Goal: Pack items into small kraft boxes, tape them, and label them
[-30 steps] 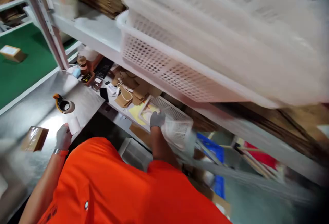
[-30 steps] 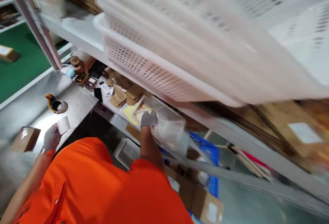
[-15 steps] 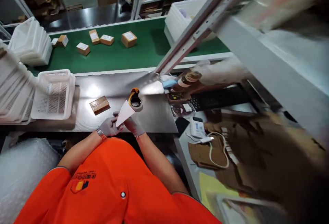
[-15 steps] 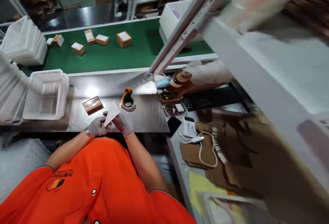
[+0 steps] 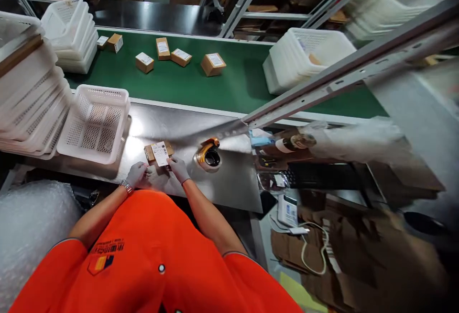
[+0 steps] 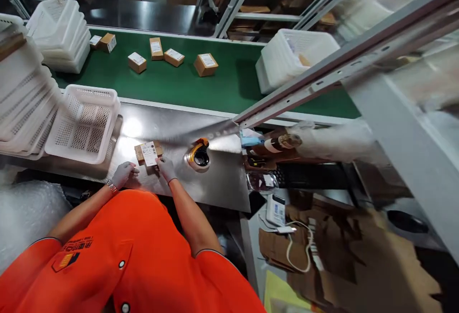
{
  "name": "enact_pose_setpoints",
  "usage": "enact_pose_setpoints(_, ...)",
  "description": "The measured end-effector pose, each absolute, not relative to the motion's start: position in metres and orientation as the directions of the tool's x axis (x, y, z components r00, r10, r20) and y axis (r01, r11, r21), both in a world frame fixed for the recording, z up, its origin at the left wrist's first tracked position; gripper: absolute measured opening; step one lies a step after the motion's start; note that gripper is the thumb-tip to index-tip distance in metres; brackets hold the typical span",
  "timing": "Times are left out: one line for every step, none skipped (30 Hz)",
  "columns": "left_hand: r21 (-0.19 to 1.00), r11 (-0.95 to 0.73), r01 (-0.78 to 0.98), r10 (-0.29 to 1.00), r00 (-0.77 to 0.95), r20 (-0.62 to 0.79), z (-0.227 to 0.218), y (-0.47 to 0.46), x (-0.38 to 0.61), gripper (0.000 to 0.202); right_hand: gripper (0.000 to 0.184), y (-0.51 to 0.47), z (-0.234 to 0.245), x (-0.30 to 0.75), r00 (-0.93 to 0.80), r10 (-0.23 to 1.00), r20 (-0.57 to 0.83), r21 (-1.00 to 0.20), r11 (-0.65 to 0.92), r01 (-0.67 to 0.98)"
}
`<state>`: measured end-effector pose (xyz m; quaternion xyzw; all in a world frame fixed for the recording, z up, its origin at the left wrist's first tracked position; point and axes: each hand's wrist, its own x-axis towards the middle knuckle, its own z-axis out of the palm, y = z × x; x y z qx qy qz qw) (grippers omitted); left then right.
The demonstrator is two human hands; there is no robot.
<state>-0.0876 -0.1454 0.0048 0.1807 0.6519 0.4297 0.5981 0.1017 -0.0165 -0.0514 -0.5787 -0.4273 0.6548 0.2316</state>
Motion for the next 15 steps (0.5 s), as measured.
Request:
enact_pose_setpoints(0.805,0.562,-0.190,0.767,-0.245,-0.593,0.003,-0.144,-0.094,0.017,0.025,-0.017,-0.053,0.101,-0.213,0.797,-0.565,-0.824,-0.531,0.197)
enact_pose_setpoints(0.829,0.554,-0.074,0.791,-0.265,-0.552,0.003,-0.143,-0.099,0.017,0.026,-0.017,-0.055,0.100,-0.203,0.796,-0.569,-0.820,-0.535,0.202)
enact_pose_setpoints(0.844,0.530,0.077,0.825,-0.274,-0.494,0.004,-0.140,-0.103,0.018,0.026,-0.017,-0.056,0.099,-0.195,0.795,-0.575,-0.816,-0.540,0.206)
enact_pose_setpoints(0.836,0.496,0.232,0.859,-0.271,-0.434,0.005,-0.136,-0.107,0.018,0.026,-0.016,-0.057,0.098,-0.187,0.793,-0.580,-0.812,-0.545,0.209)
enact_pose_setpoints(0.811,0.455,0.369,0.888,-0.261,-0.379,0.007,-0.131,-0.110,0.018,0.026,-0.015,-0.057,0.097,-0.180,0.791,-0.585,-0.808,-0.549,0.213)
enact_pose_setpoints(0.773,0.408,0.485,0.913,-0.241,-0.330,0.008,-0.124,-0.111,0.019,0.026,-0.014,-0.058,0.097,-0.175,0.789,-0.589,-0.805,-0.553,0.216)
enact_pose_setpoints(0.731,0.357,0.581,0.934,-0.210,-0.289,0.010,-0.116,-0.111,0.021,0.026,-0.014,-0.058,0.096,-0.170,0.787,-0.593,-0.802,-0.556,0.219)
enact_pose_setpoints(0.690,0.302,0.658,0.952,-0.168,-0.256,0.010,-0.107,-0.111,0.023,0.027,-0.013,-0.059,0.096,-0.168,0.786,-0.595,-0.799,-0.558,0.224)
enact_pose_setpoints(0.650,0.247,0.718,0.965,-0.122,-0.232,0.011,-0.097,-0.109,0.026,0.027,-0.012,-0.059,0.096,-0.168,0.784,-0.598,-0.797,-0.559,0.229)
enact_pose_setpoints(0.612,0.194,0.767,0.974,-0.074,-0.216,0.010,-0.086,-0.107,0.028,0.027,-0.011,-0.060,0.096,-0.169,0.782,-0.600,-0.795,-0.559,0.236)
enact_pose_setpoints(0.575,0.146,0.805,0.977,-0.027,-0.211,0.009,-0.076,-0.104,0.028,0.027,-0.010,-0.061,0.096,-0.173,0.779,-0.602,-0.793,-0.559,0.243)
enact_pose_setpoints(0.542,0.103,0.834,0.977,0.016,-0.211,0.007,-0.065,-0.101,0.029,0.027,-0.009,-0.062,0.097,-0.177,0.776,-0.605,-0.790,-0.558,0.253)
enact_pose_setpoints(0.515,0.068,0.855,0.975,0.053,-0.217,0.005,-0.056,-0.097,0.029,0.027,-0.008,-0.064,0.097,-0.183,0.772,-0.608,-0.787,-0.558,0.262)
enact_pose_setpoints(0.496,0.045,0.867,0.971,0.078,-0.225,0.002,-0.048,-0.094,0.028,0.028,-0.007,-0.066,0.098,-0.190,0.768,-0.611,-0.785,-0.557,0.271)
enact_pose_setpoints(0.485,0.032,0.874,0.967,0.095,-0.235,-0.002,-0.041,-0.091,0.029,0.028,-0.006,-0.068,0.099,-0.200,0.764,-0.613,-0.783,-0.555,0.279)
